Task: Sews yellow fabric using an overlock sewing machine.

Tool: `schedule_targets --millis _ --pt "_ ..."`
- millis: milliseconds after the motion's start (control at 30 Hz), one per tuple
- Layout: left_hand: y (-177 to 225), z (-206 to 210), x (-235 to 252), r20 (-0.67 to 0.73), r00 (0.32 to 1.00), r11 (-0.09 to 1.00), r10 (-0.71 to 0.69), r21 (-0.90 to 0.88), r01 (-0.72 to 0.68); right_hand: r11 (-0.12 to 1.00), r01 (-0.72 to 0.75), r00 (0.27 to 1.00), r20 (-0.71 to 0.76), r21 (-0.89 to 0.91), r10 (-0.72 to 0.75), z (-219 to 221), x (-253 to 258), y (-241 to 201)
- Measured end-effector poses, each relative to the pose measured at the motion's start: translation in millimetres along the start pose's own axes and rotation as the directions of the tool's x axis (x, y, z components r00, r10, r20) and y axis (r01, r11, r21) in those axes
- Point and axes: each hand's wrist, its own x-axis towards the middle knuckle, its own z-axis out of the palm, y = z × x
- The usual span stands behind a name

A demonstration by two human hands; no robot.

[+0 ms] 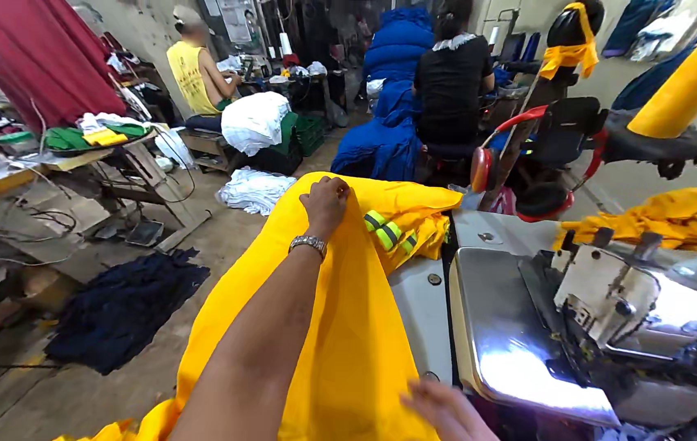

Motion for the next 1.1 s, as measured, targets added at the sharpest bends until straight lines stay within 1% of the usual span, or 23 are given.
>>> schedule_targets --millis 67,100,167,233,267,300,333,400,433,467,533,567,633,667,733,800,867,900,933,967,1000,1033,1100 --pt "0 -28 -7 -0.118 0.991 0.987 0.066 -0.139 -0.082 0.982 -0.099 0.980 -0.185 -0.159 0.069 30 46 20" --pt "4 -50 -16 -0.170 0.982 0.969 0.087 -0.213 -0.123 0.968 -0.165 0.962 -0.247 -0.188 0.116 39 62 32" --pt "12 -95 -40 -0.316 0.942 0.935 0.112 -0.289 -0.208 0.955 -0.287 0.944 -0.194 -0.075 0.268 32 70 29" --pt "11 -121 -53 -0.454 0.876 0.924 0.161 -0.244 -0.296 0.957 -0.247 0.963 -0.076 0.149 0.260 17 66 13" --pt "9 -123 -51 -0.460 0.872 0.940 0.168 -0.193 -0.283 0.939 -0.227 0.971 -0.010 0.260 0.238 15 68 11" --pt "6 -116 -43 -0.403 0.903 0.961 0.146 -0.157 -0.226 0.913 -0.257 0.966 0.058 0.316 0.252 17 73 14" --pt "-2 -100 -32 -0.286 0.952 0.979 0.110 -0.133 -0.153 0.897 -0.312 0.950 0.112 0.313 0.292 22 80 20" --pt "-27 -49 -6 -0.090 0.994 0.992 0.066 -0.102 -0.075 0.898 -0.379 0.925 0.131 0.224 0.358 38 96 38" --pt "-38 -24 3 -0.043 0.997 0.994 0.057 -0.086 -0.060 0.912 -0.365 0.931 0.079 0.186 0.357 46 99 47" --pt "-45 -4 7 0.000 0.999 0.997 0.037 -0.074 -0.037 0.935 -0.316 0.946 -0.018 0.161 0.323 54 99 56" --pt "-50 22 8 0.079 0.997 0.999 -0.027 -0.042 0.030 0.967 -0.200 0.946 -0.224 0.159 0.233 66 96 71" --pt "-51 27 7 0.103 0.994 0.998 -0.048 -0.041 0.052 0.967 -0.182 0.935 -0.272 0.179 0.226 69 94 74" --pt "-52 18 5 0.139 0.989 0.995 -0.041 -0.083 0.052 0.952 -0.216 0.922 -0.276 0.215 0.272 70 93 74" --pt "-52 6 3 0.140 0.990 0.991 0.005 -0.132 0.013 0.944 -0.252 0.919 -0.252 0.214 0.303 69 95 74" --pt "-47 -32 -2 0.089 0.989 0.963 0.122 -0.252 -0.096 0.919 -0.350 0.914 -0.148 0.182 0.378 61 102 73" --pt "-30 -77 -8 0.009 0.982 0.908 0.188 -0.382 -0.170 0.904 -0.406 0.910 -0.033 0.136 0.413 51 106 67" --pt "-8 -118 -18 -0.066 0.973 0.852 0.220 -0.473 -0.225 0.931 -0.348 0.937 -0.002 0.113 0.350 44 89 52" --pt "7 -134 -22 -0.108 0.963 0.823 0.245 -0.502 -0.266 0.964 -0.244 0.966 -0.065 0.110 0.252 39 74 40" --pt "20 -147 -25 -0.155 0.948 0.792 0.279 -0.521 -0.318 0.991 -0.100 0.979 -0.171 0.093 0.115 33 56 28" --pt "34 -155 -27 -0.206 0.925 0.757 0.319 -0.532 -0.380 0.997 0.026 0.966 -0.259 0.078 -0.005 24 39 15" --pt "51 -159 -29 -0.256 0.900 0.720 0.354 -0.539 -0.437 0.990 0.113 0.948 -0.308 0.086 -0.081 10 25 4" --pt "71 -161 -30 -0.303 0.873 0.680 0.383 -0.548 -0.488 0.981 0.165 0.933 -0.338 0.104 -0.122 -4 13 -3" --pt "116 -157 -30 -0.375 0.817 0.598 0.438 -0.558 -0.576 0.976 0.177 0.910 -0.400 0.128 -0.113 -29 -7 -11"
